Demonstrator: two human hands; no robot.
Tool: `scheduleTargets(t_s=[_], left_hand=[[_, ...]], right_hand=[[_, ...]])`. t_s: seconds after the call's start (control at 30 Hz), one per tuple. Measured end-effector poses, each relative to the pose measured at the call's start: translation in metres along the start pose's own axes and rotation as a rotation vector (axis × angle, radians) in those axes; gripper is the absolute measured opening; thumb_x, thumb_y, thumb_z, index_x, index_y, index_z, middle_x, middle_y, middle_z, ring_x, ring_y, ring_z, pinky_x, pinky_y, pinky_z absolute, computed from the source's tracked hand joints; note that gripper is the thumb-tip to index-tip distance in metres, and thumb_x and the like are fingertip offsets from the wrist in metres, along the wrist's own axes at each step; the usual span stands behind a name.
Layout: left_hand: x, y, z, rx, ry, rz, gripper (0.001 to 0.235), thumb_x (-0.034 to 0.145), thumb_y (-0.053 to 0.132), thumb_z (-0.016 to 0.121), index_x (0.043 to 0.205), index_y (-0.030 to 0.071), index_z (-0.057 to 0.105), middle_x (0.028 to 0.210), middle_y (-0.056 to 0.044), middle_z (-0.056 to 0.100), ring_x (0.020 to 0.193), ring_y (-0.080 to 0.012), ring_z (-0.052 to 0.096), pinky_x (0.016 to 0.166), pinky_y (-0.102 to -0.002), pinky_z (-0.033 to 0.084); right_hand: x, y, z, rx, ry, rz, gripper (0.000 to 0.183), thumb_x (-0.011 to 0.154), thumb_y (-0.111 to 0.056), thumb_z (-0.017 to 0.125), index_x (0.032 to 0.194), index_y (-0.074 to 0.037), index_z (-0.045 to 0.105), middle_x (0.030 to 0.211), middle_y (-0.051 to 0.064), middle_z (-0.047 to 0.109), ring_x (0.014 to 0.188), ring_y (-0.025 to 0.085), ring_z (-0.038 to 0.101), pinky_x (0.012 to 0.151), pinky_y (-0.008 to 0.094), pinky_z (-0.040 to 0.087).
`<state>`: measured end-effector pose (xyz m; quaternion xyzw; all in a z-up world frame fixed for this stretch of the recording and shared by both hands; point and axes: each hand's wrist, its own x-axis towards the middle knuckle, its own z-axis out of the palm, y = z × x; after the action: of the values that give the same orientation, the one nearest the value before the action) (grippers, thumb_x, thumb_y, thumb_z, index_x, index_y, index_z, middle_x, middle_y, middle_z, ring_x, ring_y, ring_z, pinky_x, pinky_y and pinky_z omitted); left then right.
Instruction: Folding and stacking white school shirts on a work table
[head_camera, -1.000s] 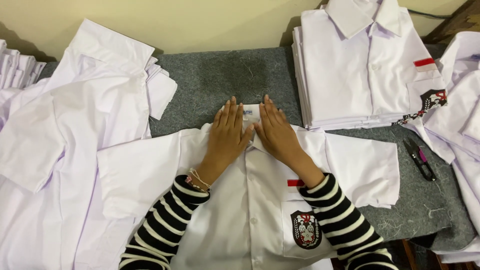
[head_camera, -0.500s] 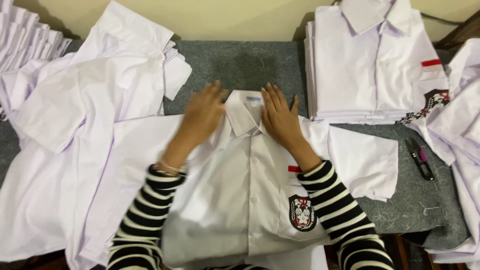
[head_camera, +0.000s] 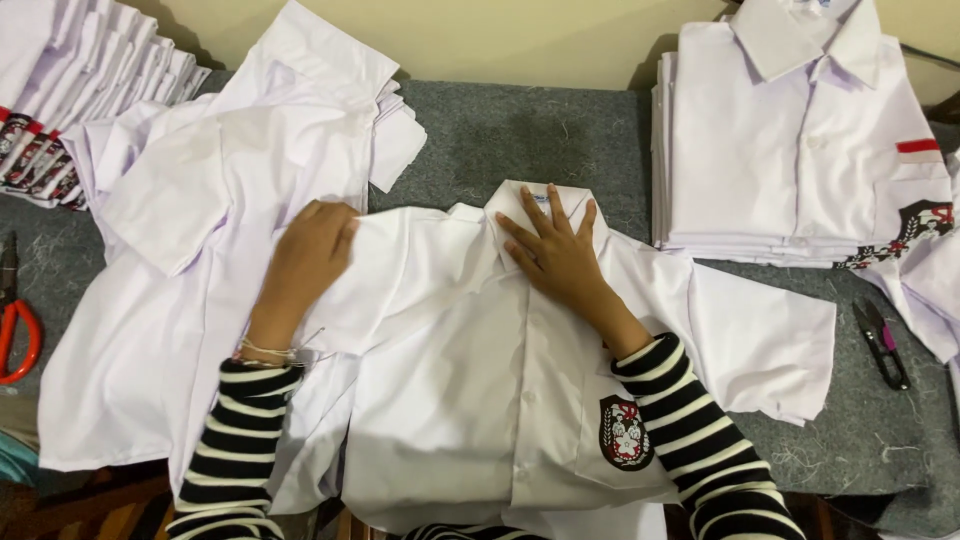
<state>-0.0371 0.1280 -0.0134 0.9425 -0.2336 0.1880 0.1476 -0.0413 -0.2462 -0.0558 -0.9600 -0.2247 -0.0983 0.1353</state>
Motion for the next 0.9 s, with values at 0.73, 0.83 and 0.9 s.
scheduleTargets(t_s=[0.73, 0.83, 0.9], left_hand=[[-0.046, -0.019, -0.117, -0.895, -0.367, -1.236, 0.056, 0.087, 0.019, 0.062, 0.141, 0.017, 0.048, 0.140, -0.002, 0.056, 0.130, -0.0181, 0.053, 0.110, -0.034, 0.043], [-0.068, -0.028, -0.093, -1.042, -0.256, -1.199, 0.047, 0.094, 0.024, 0.058, 0.139, 0.014, 0.048, 0.132, -0.007, 0.060, 0.117, -0.0200, 0.059, 0.100, -0.038, 0.051], [-0.087, -0.039, -0.072, -0.856, -0.133, -1.127, 0.024, 0.107, 0.038, 0.056, 0.098, 0.017, 0.048, 0.091, 0.001, 0.050, 0.085, -0.0115, 0.057, 0.070, -0.032, 0.054]], right_hand=[[0.000, -0.001, -0.001, -0.014, 0.030, -0.035, 0.046, 0.108, -0.044, 0.038, 0.153, -0.038, 0.047, 0.165, 0.004, 0.035, 0.155, 0.035, 0.021, 0.109, 0.079, 0.009], [0.000, 0.000, 0.002, -0.053, 0.073, -0.035, 0.045, 0.107, -0.043, 0.041, 0.152, -0.041, 0.047, 0.165, 0.002, 0.037, 0.154, 0.033, 0.025, 0.109, 0.079, 0.013], [-0.001, -0.001, -0.001, -0.024, 0.054, -0.029, 0.045, 0.108, -0.043, 0.039, 0.153, -0.040, 0.046, 0.166, 0.002, 0.035, 0.155, 0.034, 0.024, 0.109, 0.078, 0.011]])
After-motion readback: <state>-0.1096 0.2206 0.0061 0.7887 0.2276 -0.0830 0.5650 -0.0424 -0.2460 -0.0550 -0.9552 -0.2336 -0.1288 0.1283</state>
